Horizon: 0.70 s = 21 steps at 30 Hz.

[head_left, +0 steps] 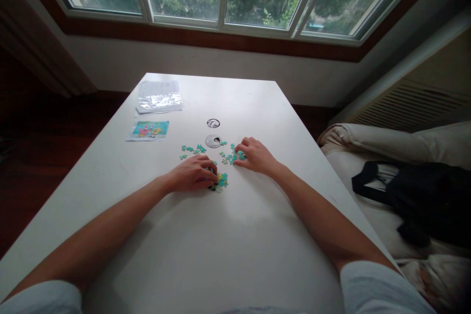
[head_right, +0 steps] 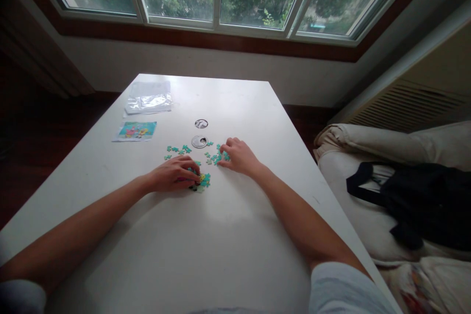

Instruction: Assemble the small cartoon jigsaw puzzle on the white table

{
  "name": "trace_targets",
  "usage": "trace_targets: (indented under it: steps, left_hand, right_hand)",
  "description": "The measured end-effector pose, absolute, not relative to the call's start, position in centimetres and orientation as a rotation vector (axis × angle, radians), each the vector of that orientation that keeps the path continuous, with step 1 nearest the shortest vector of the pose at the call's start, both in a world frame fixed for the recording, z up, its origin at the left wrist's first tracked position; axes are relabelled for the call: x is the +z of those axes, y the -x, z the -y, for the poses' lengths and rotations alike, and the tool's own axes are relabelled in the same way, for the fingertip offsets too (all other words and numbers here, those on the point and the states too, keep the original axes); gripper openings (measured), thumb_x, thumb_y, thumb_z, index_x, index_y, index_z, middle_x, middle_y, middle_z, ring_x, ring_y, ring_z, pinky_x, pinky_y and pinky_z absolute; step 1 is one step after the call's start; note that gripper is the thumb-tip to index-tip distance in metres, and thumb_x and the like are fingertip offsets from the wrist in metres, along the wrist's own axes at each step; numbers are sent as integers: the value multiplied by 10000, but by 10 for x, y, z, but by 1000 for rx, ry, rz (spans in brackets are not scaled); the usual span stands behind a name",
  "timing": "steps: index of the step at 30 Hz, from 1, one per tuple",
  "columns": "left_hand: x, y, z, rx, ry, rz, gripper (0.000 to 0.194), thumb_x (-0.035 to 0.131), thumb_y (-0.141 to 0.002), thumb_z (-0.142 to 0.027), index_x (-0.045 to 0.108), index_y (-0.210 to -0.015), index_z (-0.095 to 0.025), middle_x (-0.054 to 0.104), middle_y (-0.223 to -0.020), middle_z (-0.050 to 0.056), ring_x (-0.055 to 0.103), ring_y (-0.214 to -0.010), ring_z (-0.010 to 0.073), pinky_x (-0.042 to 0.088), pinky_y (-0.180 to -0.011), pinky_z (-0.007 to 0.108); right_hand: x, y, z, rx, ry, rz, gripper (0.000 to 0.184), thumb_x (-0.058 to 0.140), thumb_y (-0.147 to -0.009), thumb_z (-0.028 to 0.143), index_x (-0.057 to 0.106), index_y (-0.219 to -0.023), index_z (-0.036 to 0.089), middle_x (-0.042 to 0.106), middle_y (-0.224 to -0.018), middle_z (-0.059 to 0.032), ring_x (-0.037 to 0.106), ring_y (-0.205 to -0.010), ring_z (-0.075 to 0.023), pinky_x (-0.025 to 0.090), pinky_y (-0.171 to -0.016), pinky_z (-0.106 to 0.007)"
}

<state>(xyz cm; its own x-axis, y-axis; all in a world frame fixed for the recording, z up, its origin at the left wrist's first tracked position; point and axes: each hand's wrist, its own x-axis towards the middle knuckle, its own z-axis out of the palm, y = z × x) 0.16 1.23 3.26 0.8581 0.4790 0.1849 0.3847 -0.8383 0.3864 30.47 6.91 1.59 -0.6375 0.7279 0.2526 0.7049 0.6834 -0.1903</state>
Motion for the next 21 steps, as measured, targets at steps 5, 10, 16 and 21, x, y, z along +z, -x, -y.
trace_targets:
  steps: [5, 10, 16, 21]
  left_hand:
    - [31, -1, -12, 429, -2690, -634, 241, 562, -994, -364, 776, -1102, -351, 724, -1140, 47, 639, -1008, 218, 453, -985, 361]
    - [31, -1, -12, 404, -2685, -666, 260, 539, -1007, -370, 777, -1102, -328, 724, -1152, 49, 629, -1020, 221, 445, -982, 366]
    - [32, -1, -13, 388, -2677, -687, 310, 497, -1029, -398, 793, -1027, -307, 740, -1090, 53, 643, -962, 204, 451, -953, 359]
    - [31, 0, -13, 426, -2656, -670, 287, 518, -1024, -390, 792, -1001, -305, 745, -1068, 48, 660, -970, 198, 457, -949, 339]
  right_hand:
    - [17, -296, -59, 61, 1150, 2611, 338, 821, -827, 465, 711, -1054, 240, 627, -973, -94, 562, -932, -255, 458, -839, -366]
    - [15, -289, -55, 136, 1063, 2660, 283, 801, -863, 384, 712, -1103, 265, 640, -987, -70, 578, -934, -232, 456, -846, -351]
    - [15, -284, -48, 68, 1201, 2564, 218, 816, -847, 373, 697, -967, 234, 655, -934, -76, 587, -911, -238, 471, -811, -352]
    - [16, -278, -39, 85, 1279, 2531, 260, 817, -845, 409, 703, -999, 235, 668, -971, -95, 599, -938, -254, 480, -808, -358]
